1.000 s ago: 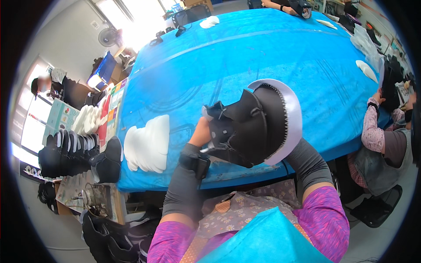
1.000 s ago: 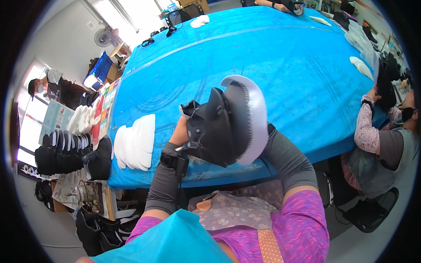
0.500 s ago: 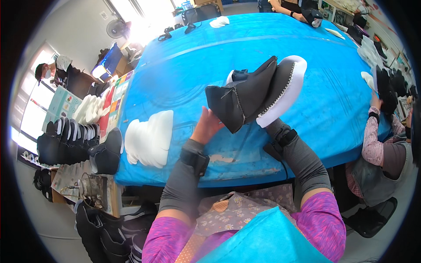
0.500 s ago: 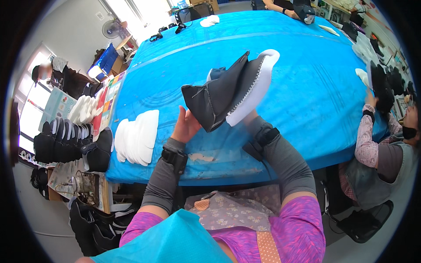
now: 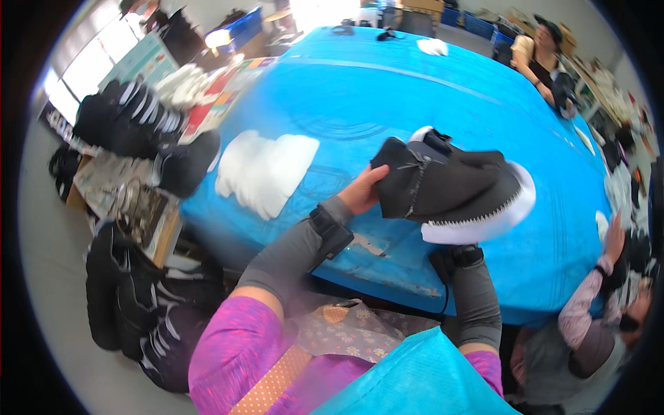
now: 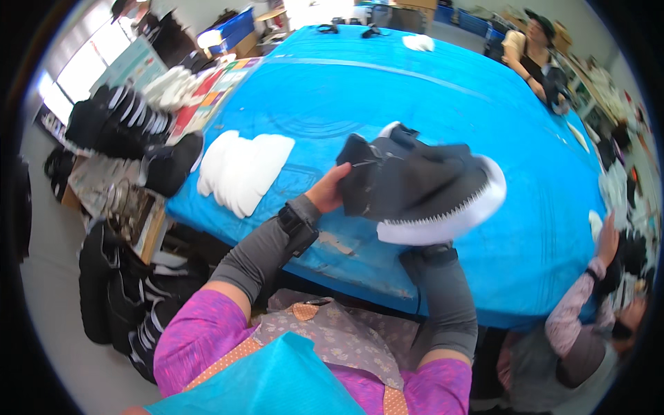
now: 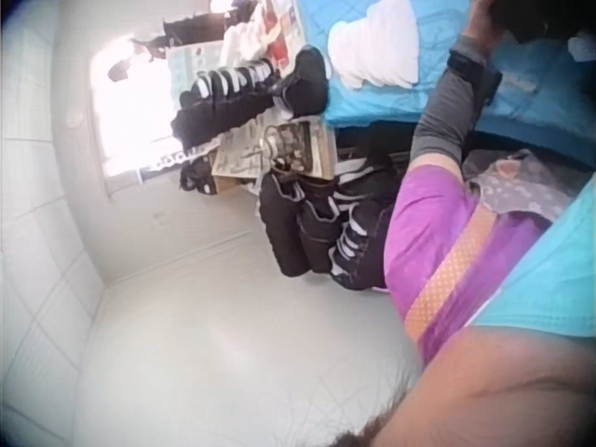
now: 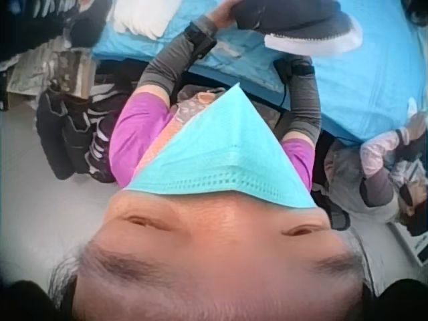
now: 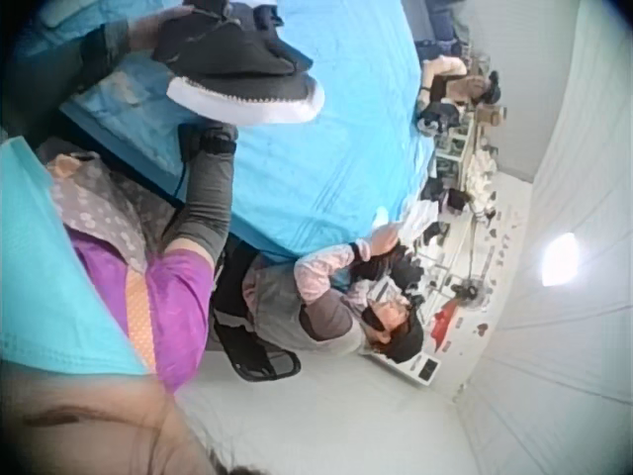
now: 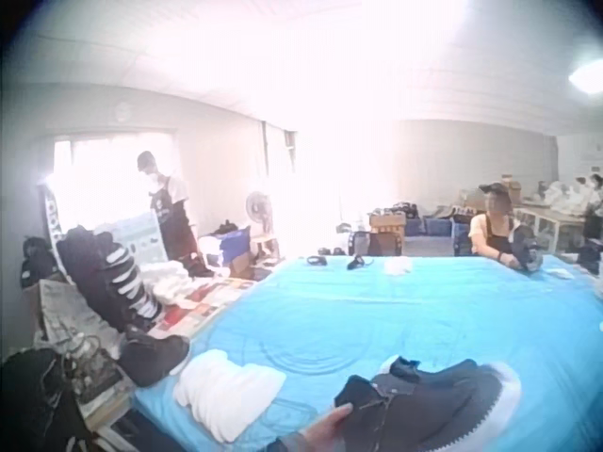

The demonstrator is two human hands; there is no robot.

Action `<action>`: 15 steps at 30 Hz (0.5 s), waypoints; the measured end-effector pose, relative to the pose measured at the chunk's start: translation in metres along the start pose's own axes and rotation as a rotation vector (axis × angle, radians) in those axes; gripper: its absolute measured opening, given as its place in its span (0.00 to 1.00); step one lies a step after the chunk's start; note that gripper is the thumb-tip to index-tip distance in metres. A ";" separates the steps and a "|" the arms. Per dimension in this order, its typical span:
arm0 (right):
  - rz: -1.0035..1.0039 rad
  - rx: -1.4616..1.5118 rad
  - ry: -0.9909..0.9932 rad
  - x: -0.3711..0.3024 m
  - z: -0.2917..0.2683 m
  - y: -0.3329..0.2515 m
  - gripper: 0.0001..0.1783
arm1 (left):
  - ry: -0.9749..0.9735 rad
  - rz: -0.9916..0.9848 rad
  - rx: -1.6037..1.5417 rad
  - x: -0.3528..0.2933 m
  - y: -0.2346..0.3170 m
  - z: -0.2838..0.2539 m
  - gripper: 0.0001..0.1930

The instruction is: Manually assembling shoe components by fitting internal padding and structures into the shoe upper.

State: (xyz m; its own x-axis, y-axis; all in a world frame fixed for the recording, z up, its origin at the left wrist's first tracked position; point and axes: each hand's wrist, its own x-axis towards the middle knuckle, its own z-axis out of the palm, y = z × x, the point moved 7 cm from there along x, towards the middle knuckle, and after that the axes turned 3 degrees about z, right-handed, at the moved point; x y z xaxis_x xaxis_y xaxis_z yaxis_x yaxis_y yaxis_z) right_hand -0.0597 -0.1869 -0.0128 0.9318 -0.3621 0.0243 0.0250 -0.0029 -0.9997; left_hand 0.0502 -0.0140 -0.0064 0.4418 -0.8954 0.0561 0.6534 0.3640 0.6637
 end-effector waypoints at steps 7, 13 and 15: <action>0.059 -0.059 -0.073 -0.001 0.004 0.006 0.16 | 0.016 0.070 0.066 0.004 0.007 0.007 0.36; 0.070 -0.077 -0.119 0.005 0.015 0.008 0.15 | -0.138 0.035 -0.046 -0.003 -0.003 0.009 0.43; 0.073 -0.075 -0.118 0.007 0.015 0.008 0.15 | -0.190 0.061 -0.007 -0.004 -0.009 0.024 0.44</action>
State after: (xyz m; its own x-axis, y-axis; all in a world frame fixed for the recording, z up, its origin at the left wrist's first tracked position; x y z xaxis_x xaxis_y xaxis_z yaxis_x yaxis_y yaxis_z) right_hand -0.0478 -0.1755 -0.0206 0.9662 -0.2522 -0.0527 -0.0679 -0.0520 -0.9963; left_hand 0.0277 -0.0200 0.0050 0.3569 -0.9038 0.2360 0.6340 0.4199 0.6495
